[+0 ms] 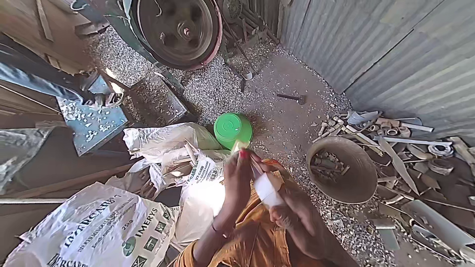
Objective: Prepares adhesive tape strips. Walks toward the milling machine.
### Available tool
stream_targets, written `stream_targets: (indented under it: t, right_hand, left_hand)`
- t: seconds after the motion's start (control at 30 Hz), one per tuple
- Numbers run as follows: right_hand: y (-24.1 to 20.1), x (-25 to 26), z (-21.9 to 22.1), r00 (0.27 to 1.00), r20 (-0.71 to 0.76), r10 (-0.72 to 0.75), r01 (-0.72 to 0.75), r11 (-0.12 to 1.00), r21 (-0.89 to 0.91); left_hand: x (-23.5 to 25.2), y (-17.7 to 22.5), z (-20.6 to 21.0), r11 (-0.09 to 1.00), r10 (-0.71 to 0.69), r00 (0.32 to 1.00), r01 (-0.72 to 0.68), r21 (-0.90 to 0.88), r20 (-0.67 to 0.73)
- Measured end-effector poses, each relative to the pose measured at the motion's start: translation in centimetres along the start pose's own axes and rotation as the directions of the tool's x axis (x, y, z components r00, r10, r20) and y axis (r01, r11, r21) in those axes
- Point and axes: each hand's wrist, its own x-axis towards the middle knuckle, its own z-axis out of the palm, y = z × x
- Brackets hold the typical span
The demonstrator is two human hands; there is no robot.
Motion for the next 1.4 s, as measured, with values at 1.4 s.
stream_targets:
  t: [1.4]
  right_hand:
    - [1.7,-4.5,-1.3,0.998,0.036,0.049,-0.058,0.95,0.306]
  left_hand:
    - [7.3,-0.4,-15.3,0.789,-0.384,0.853,0.102,-0.606,-0.355]
